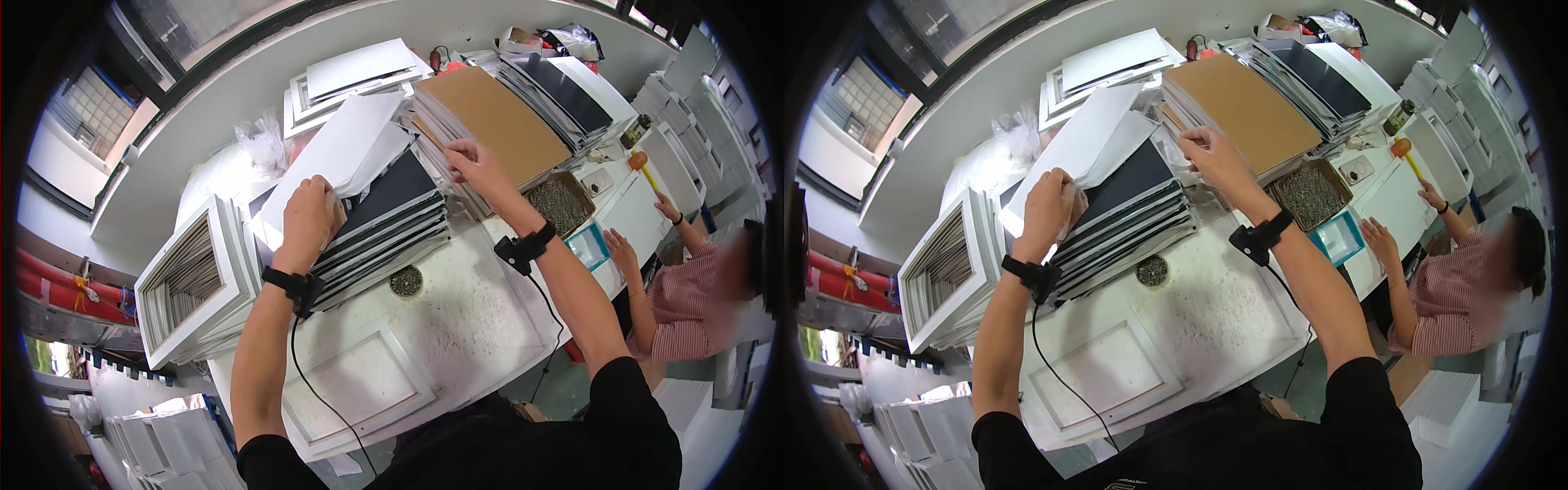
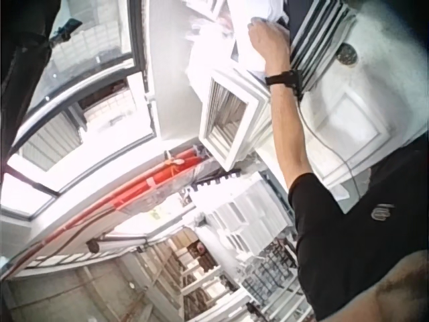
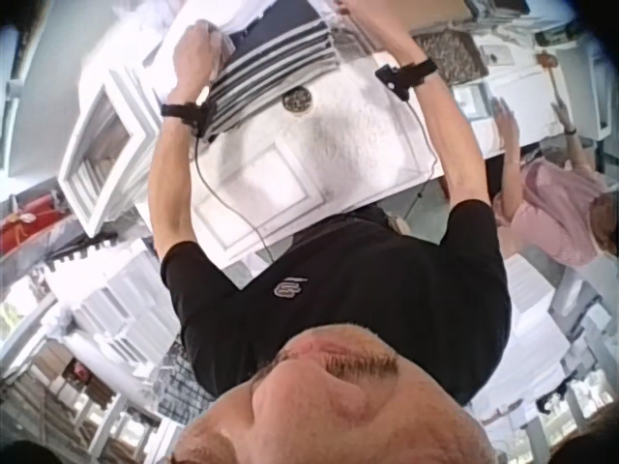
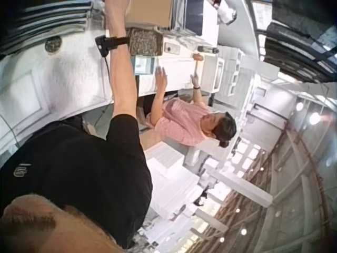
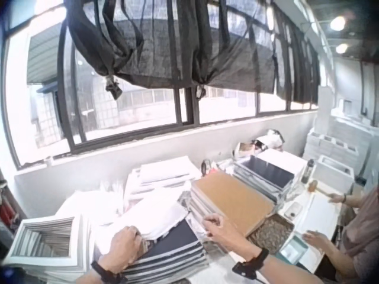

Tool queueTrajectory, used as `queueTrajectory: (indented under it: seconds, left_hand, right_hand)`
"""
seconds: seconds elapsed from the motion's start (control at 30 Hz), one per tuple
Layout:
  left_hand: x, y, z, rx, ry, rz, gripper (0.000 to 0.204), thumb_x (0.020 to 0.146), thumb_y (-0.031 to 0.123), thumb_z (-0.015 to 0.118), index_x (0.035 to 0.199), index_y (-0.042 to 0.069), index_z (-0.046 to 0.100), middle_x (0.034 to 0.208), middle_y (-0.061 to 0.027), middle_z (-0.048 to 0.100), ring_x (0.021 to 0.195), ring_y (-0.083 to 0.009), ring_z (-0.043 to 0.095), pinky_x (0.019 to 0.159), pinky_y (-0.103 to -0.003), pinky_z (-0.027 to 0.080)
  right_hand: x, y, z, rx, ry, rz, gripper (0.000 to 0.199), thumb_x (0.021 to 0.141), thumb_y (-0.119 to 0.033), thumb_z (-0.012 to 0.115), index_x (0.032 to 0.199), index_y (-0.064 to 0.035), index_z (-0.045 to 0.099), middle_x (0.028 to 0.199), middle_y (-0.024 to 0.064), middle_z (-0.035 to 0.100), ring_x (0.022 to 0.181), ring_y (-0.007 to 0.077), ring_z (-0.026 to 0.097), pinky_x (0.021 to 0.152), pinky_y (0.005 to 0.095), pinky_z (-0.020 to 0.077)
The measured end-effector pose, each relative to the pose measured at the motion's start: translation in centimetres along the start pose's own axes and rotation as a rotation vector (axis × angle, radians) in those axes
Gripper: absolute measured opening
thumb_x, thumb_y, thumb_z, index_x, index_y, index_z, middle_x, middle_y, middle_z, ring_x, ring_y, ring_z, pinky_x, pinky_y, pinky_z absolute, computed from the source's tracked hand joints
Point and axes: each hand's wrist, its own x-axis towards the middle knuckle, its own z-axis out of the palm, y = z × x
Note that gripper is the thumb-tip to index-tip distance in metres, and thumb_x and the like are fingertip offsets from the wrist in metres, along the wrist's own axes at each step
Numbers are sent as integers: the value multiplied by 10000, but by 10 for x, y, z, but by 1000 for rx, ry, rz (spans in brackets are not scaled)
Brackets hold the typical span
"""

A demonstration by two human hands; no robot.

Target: The person uses a pneumatic screwdriver to fasten screws into white rectangular frames on a workbench. They handle a dark rectangular insert and a white panel, applying adhesive from a blue dispenser to the insert before placing the panel on top. The person continues to secure the assembly with screws.

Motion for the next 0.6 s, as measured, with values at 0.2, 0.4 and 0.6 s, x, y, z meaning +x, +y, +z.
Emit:
queueTrajectory:
  seconds: [0.2, 0.4, 0.6]
  left_hand:
    - [68, -70, -34, 210, 272, -297, 199, 981, 167, 590, 1114, 46, 676, 1053, -195, 691, 989, -385, 670, 864, -483, 531]
    - [28, -44, -45, 258, 345, -161, 373, 978, 232, 636, 1301, 47, 635, 1249, -208, 652, 1162, -396, 608, 981, -483, 482]
    - [-48, 27, -10, 51, 93, 17, 764, 838, 398, 814, 1374, -61, 521, 1308, -221, 601, 1221, -374, 576, 1022, -464, 451]
  right_hand:
    - [95, 13, 31, -86, -116, 229, 519, 938, -401, 740, 1246, 6, 646, 1060, 54, 656, 943, 110, 623, 776, 272, 564]
    - [125, 33, 45, 30, -120, 311, 243, 921, -263, 773, 789, -72, 702, 687, -5, 628, 587, 81, 577, 531, 238, 500]
    - [117, 40, 40, 49, -114, 356, 232, 906, -263, 789, 790, -92, 683, 657, -32, 588, 534, 60, 513, 489, 214, 455]
